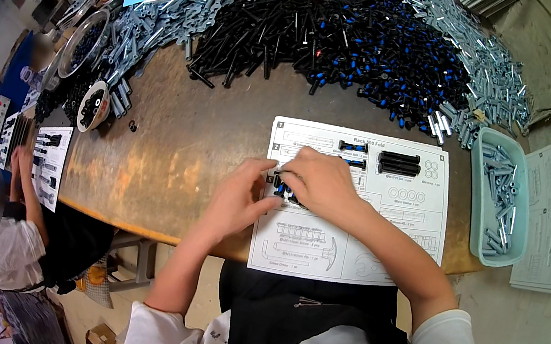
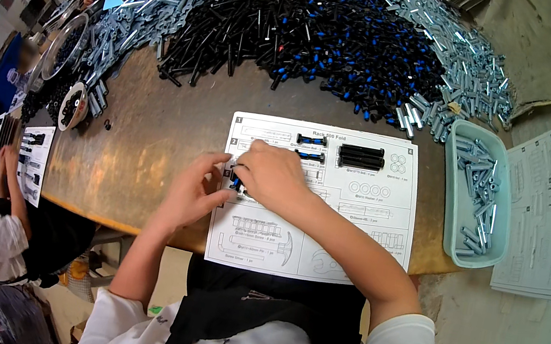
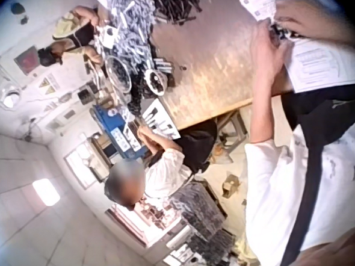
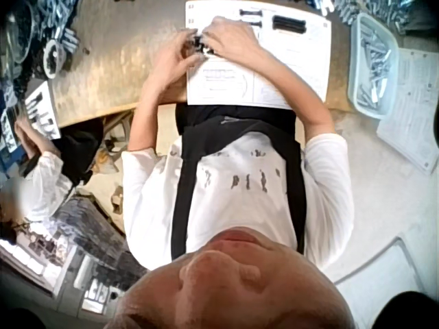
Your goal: The person sorts and arranges various fasteners and tools on a printed instruction sheet. They pick up bolts, nuts, and wrenches from piles on the table and place them into designated areas on the sheet, repeating this process throughout the clip.
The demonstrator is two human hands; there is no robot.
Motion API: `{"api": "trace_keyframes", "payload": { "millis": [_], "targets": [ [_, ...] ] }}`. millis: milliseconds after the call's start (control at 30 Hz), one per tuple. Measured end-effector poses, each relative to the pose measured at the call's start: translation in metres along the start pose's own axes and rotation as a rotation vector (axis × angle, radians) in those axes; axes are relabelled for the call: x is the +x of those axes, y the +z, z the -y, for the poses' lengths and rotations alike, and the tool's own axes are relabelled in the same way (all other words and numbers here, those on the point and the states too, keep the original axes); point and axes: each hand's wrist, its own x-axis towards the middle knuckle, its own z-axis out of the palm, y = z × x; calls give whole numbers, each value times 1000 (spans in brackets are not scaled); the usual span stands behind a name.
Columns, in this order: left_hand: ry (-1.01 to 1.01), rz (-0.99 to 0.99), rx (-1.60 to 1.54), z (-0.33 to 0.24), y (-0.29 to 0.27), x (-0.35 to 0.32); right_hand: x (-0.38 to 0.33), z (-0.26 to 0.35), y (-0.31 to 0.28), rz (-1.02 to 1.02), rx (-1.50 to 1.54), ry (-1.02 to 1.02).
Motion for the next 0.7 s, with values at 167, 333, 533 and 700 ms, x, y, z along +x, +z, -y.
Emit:
{"api": "trace_keyframes", "payload": {
  "millis": [167, 333, 533, 700],
  "targets": [
    [226, 106, 147, 1, 5, 18, -45, 5, -27, 145, -32, 161],
    [167, 169, 130, -3, 13, 20, -56, 0, -7, 47, 19, 111],
    [163, 122, 76, 0, 18, 16, -56, -7, -7, 40, 45, 109],
    [230, 51, 71, 2, 25, 11, -55, -5, 0, 10, 40, 69]
  ]
}}
